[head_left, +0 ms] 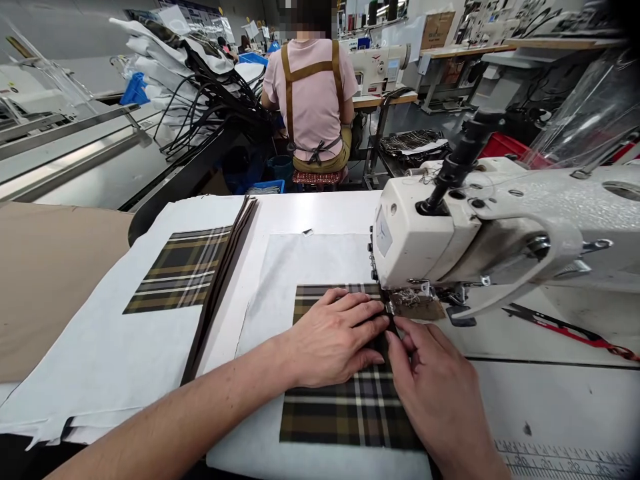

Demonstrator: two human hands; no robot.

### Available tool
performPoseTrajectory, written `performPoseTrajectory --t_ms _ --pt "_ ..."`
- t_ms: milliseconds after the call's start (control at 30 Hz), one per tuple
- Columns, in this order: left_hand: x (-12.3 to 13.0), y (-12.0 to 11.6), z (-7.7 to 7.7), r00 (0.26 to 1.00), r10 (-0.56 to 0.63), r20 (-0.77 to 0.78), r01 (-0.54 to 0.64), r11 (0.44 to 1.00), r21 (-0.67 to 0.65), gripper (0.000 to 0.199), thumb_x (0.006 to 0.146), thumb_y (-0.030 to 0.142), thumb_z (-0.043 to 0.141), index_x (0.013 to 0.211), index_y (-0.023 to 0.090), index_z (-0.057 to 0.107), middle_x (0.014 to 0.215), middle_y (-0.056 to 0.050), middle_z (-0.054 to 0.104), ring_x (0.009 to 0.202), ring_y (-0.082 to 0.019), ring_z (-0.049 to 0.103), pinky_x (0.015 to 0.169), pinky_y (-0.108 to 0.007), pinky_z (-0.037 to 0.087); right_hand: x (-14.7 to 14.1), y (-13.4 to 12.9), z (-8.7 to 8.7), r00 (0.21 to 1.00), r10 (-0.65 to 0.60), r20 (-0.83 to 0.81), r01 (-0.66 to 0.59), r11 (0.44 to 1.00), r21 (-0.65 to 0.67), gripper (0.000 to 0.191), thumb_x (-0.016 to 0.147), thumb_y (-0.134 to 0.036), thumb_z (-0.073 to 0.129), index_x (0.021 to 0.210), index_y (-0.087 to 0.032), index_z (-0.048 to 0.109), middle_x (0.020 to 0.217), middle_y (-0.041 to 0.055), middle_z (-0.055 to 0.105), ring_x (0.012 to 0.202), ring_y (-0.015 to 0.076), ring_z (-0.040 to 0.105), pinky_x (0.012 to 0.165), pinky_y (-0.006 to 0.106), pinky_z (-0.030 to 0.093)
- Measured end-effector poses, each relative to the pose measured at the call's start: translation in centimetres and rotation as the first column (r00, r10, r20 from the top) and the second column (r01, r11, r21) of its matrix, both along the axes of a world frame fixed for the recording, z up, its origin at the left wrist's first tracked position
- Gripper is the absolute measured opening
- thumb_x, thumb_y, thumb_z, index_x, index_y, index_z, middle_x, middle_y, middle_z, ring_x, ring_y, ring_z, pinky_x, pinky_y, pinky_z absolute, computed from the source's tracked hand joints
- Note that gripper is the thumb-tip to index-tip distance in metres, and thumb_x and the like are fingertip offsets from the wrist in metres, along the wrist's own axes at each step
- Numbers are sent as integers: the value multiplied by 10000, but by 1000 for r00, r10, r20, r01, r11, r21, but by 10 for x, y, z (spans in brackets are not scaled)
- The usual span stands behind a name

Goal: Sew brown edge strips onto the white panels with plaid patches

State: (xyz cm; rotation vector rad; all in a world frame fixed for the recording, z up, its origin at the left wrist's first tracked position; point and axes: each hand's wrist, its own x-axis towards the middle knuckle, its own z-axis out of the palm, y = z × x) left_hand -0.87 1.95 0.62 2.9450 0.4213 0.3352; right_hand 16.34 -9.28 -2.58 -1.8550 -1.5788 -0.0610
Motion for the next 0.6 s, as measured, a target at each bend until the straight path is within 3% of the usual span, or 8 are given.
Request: performPoseTrajectory --t_ms 600 --pt "-2 -4 -5 999 16 29 -17 1000 17 504 1098 496 442 1427 142 586 1516 -108 583 1381 -280 520 1105 -475 398 -2 -2 0 1000 -6 -11 6 1000 -11 247 1055 -340 472 1137 -208 664 933 6 675 747 197 657 614 336 446"
